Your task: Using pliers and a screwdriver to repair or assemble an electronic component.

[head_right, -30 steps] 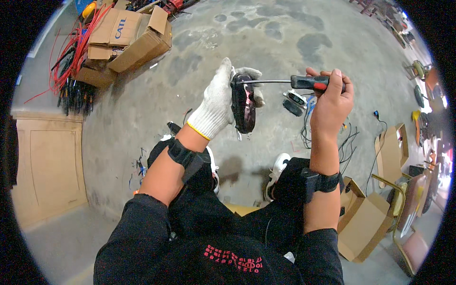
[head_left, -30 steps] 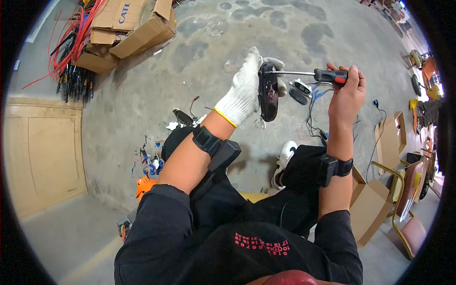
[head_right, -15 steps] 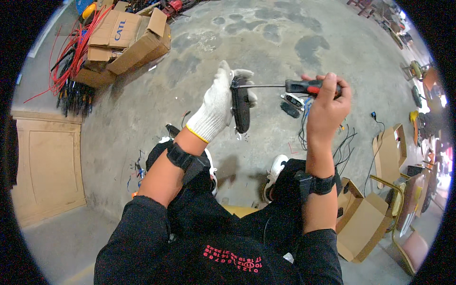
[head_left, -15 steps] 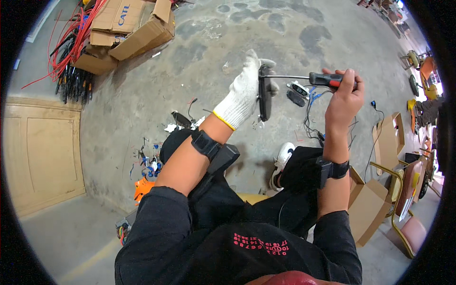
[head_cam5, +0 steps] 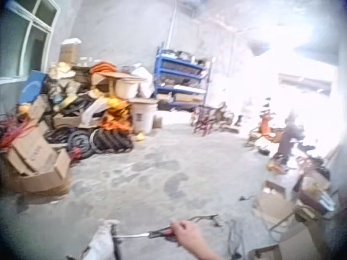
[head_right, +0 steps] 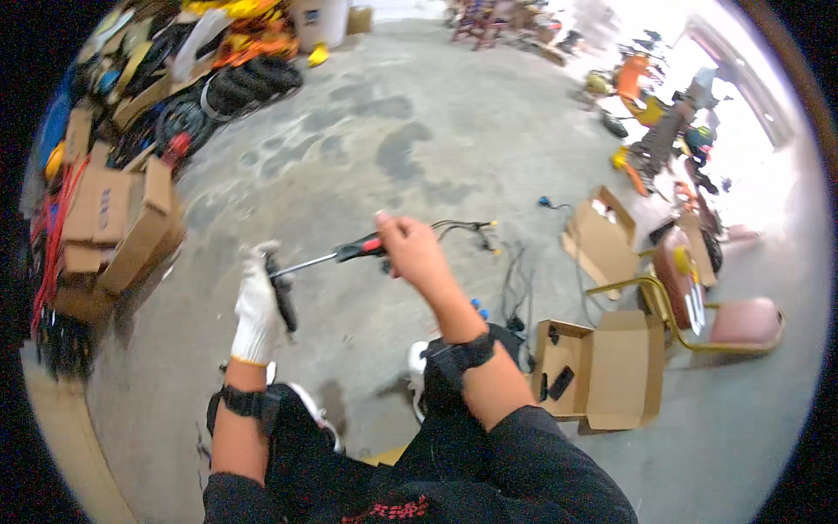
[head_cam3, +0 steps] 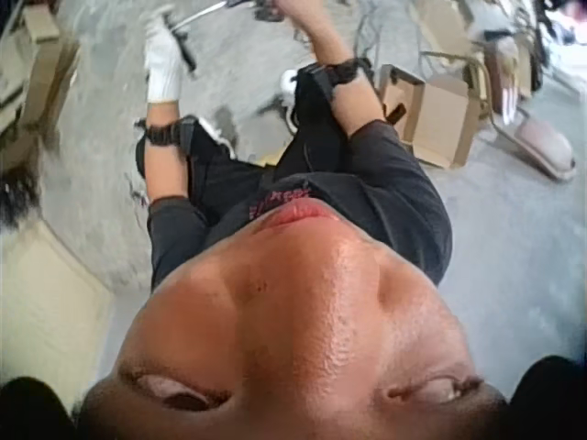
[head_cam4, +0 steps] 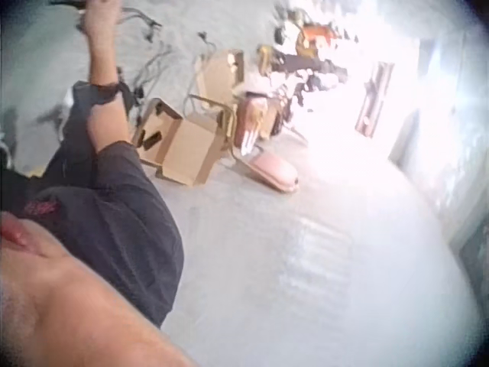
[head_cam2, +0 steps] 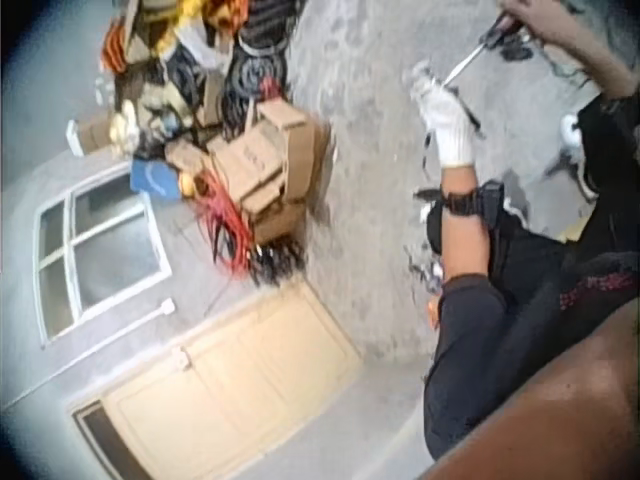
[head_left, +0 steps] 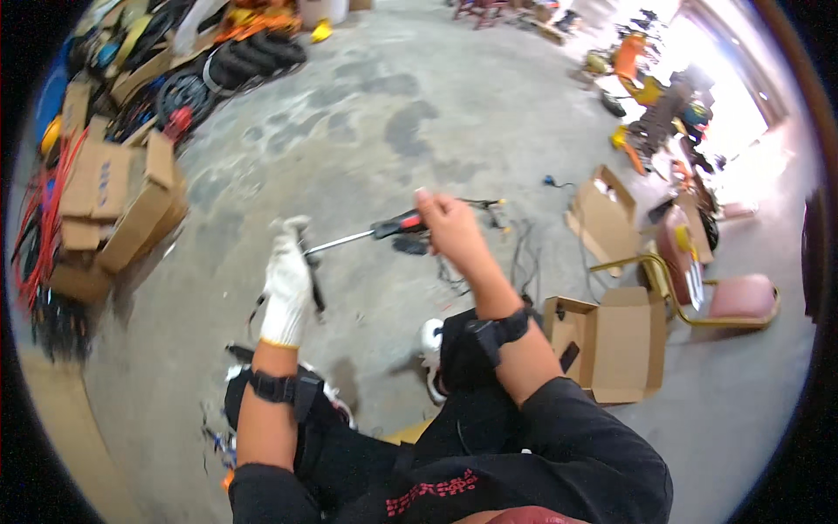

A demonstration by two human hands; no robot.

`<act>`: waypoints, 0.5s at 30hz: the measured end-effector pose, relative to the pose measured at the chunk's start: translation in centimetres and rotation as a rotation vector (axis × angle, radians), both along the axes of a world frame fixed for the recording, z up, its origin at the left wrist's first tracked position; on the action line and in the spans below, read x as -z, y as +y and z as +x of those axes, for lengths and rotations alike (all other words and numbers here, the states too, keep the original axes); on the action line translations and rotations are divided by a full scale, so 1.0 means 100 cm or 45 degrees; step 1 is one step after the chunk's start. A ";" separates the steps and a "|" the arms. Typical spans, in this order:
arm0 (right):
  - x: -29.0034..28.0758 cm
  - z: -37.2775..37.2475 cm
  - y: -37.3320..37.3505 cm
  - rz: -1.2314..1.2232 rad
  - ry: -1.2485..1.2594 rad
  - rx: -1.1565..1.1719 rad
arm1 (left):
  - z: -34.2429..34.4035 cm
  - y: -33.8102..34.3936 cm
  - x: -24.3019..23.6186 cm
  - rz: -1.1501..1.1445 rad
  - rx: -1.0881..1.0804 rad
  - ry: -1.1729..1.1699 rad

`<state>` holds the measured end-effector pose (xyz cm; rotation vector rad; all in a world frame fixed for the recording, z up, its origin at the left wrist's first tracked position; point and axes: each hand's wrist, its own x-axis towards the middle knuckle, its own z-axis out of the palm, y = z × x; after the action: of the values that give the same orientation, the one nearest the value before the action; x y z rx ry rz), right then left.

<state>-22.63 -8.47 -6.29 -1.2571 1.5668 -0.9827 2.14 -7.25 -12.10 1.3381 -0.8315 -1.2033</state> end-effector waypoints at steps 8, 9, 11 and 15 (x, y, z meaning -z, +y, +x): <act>0.005 -0.008 0.003 -0.473 -0.466 -0.268 | -0.013 0.001 -0.023 0.074 0.026 0.300; 0.007 -0.010 0.002 -0.543 -0.442 -0.330 | -0.010 -0.002 -0.020 0.079 0.027 0.297; -0.006 -0.006 0.003 -0.341 -0.462 -0.326 | -0.002 0.000 -0.020 0.071 0.024 0.229; 0.012 -0.024 -0.019 0.335 -0.141 -0.459 | 0.001 -0.006 -0.009 0.044 0.005 0.054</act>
<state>-25.01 -10.34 -7.51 -1.2211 1.2784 -0.5855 2.29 -7.83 -11.17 1.3351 -0.7868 -1.2495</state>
